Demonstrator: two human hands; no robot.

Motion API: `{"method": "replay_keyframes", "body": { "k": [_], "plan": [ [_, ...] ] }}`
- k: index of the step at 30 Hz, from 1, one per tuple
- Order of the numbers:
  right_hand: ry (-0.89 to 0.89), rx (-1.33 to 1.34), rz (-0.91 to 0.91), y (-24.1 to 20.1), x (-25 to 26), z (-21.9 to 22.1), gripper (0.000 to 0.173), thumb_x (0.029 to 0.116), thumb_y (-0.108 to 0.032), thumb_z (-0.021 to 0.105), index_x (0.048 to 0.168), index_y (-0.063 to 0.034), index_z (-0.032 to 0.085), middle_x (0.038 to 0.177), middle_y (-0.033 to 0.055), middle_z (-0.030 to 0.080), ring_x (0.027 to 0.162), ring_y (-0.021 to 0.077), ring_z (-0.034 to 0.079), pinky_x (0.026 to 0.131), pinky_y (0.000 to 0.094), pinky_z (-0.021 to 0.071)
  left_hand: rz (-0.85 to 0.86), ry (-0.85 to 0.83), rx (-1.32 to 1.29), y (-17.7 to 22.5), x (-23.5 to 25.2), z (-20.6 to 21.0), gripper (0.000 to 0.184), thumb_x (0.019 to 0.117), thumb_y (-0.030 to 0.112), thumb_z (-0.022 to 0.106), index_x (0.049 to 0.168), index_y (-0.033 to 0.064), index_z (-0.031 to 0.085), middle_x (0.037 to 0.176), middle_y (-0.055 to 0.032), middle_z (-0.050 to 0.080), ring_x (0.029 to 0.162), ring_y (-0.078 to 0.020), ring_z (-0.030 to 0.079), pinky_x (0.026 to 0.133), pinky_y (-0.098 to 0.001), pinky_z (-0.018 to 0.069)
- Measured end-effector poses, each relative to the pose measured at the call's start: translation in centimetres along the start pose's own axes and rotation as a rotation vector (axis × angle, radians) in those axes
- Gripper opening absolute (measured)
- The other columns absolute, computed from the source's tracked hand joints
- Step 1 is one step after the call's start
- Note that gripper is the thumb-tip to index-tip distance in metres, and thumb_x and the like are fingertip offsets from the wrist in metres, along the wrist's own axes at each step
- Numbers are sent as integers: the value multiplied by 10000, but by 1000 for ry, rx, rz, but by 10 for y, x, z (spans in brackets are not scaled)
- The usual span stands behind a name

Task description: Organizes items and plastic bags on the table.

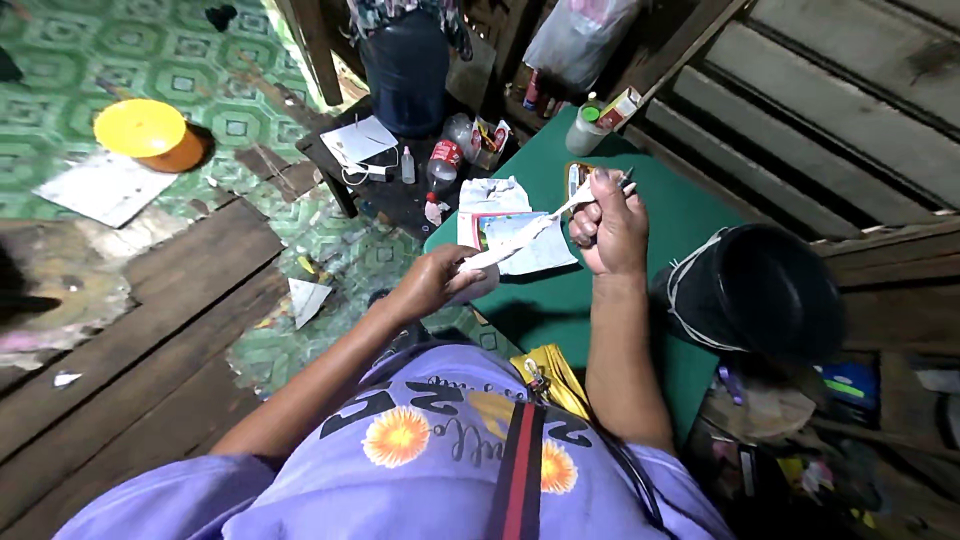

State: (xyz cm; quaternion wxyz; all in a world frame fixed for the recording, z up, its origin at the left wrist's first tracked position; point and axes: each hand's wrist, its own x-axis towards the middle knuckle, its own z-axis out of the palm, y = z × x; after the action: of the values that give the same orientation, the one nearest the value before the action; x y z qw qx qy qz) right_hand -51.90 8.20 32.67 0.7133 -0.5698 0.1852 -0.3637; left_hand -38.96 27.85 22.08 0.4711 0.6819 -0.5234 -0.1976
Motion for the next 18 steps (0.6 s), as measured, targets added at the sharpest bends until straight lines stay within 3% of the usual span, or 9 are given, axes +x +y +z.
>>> {"method": "replay_keyframes", "body": {
  "k": [1,3,7,11,15,16,18],
  "plan": [
    [-62,22,-21,-1,-3,6,158,1042,-124,492,907,-188,545,529,-110,438,383,-2,383,386,156,382,2,11,7,0,4,-1,334,981,254,707,1220,20,688,1036,-136,682,905,-212,669,850,-409,576],
    [-160,62,-67,0,-9,21,138,1028,-120,522,932,-207,571,570,-118,506,404,-17,415,394,147,397,65,64,14,6,15,1,348,961,235,724,1236,23,686,1028,-143,669,927,-230,662,860,-411,569],
    [-275,63,-153,1,-8,43,109,1010,-107,581,948,-191,610,649,-105,574,449,-23,450,417,143,407,206,138,-30,15,40,5,246,961,192,708,1123,7,721,983,-142,694,950,-222,669,899,-392,550],
    [-249,9,-218,-7,4,42,89,1006,-97,598,974,-175,626,748,-90,620,484,-29,465,434,134,419,234,114,1,14,62,-11,250,990,201,663,1108,-10,729,928,-135,721,853,-198,695,822,-375,576],
    [-207,-56,-230,-18,13,44,111,1000,-77,597,950,-176,591,706,-94,588,464,-28,442,418,134,398,223,110,32,28,78,-28,575,940,310,746,1383,-14,575,1269,-238,630,1152,-359,630,979,-519,532],
    [-212,-77,-229,-19,14,47,110,997,-74,601,953,-174,584,713,-93,587,471,-30,439,421,132,392,264,99,20,33,81,-31,566,944,296,743,1386,-15,575,1286,-243,622,1162,-353,631,984,-504,533],
    [-204,-93,-233,-20,16,53,116,986,-64,612,951,-171,583,725,-92,595,475,-32,438,419,130,387,376,68,-32,40,86,-35,355,963,198,710,1230,-33,678,1112,-203,704,1018,-263,700,924,-406,572]
  ]
}}
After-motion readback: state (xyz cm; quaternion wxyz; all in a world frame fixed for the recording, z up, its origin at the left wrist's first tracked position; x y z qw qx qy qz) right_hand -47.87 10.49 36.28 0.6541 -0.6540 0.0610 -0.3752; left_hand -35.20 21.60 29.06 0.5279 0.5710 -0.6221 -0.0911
